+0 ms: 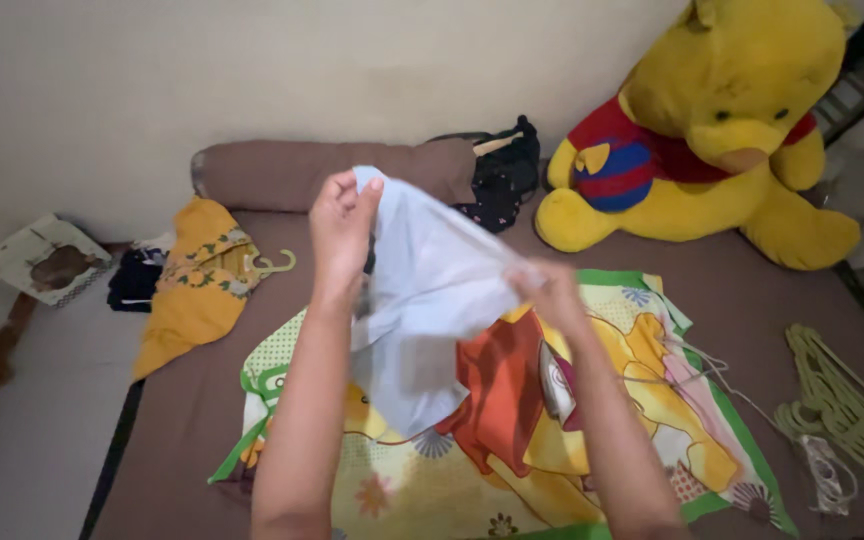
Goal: The person irons a yellow floral long-sleeved shirt on a bed, then places it on a hanger. They then pick up a white shirt from a pile of clothes on the floor, unfold it, and iron it on the bed.
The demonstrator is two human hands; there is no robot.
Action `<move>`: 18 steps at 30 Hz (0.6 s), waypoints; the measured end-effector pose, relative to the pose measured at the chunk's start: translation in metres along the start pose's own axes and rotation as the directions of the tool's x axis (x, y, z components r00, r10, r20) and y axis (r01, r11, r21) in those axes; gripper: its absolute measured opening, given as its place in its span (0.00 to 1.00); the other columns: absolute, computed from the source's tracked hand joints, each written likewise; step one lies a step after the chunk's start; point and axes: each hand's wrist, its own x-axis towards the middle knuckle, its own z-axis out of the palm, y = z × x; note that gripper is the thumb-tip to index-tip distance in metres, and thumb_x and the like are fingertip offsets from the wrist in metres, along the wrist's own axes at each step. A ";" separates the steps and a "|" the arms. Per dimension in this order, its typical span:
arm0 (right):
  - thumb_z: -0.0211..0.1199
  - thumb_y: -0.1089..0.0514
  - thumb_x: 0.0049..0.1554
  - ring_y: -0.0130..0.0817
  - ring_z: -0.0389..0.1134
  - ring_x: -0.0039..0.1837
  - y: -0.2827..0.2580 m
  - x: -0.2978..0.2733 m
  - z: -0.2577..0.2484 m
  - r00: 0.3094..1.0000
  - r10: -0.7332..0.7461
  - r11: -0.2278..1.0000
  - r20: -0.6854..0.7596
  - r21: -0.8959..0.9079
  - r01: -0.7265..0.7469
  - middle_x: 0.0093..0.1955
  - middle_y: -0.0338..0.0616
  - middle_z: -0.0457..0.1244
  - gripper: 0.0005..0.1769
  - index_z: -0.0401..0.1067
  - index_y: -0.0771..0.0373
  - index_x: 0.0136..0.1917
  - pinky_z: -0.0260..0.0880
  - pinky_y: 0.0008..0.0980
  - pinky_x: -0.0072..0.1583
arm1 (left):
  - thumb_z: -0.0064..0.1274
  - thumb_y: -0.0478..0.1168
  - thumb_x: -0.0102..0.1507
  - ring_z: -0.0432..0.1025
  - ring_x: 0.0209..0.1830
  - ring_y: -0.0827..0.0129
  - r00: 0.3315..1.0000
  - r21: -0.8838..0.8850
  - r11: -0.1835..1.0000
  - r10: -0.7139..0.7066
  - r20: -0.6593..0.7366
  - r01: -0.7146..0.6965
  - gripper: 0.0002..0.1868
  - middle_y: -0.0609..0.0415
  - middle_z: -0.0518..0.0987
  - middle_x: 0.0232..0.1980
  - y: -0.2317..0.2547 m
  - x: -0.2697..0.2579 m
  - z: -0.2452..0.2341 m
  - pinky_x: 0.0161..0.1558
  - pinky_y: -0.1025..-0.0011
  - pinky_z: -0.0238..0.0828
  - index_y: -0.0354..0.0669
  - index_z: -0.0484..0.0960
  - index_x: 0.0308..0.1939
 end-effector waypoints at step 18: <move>0.70 0.64 0.60 0.20 0.68 0.47 -0.172 0.002 -0.070 0.933 -0.355 0.886 0.057 0.339 0.316 0.47 0.38 0.70 0.07 0.77 0.68 0.51 0.69 0.22 0.49 | 0.60 0.31 0.69 0.75 0.44 0.77 0.801 0.015 0.845 0.512 -0.311 -0.534 0.16 0.56 0.81 0.45 0.167 -0.073 -0.032 0.48 0.80 0.73 0.36 0.71 0.56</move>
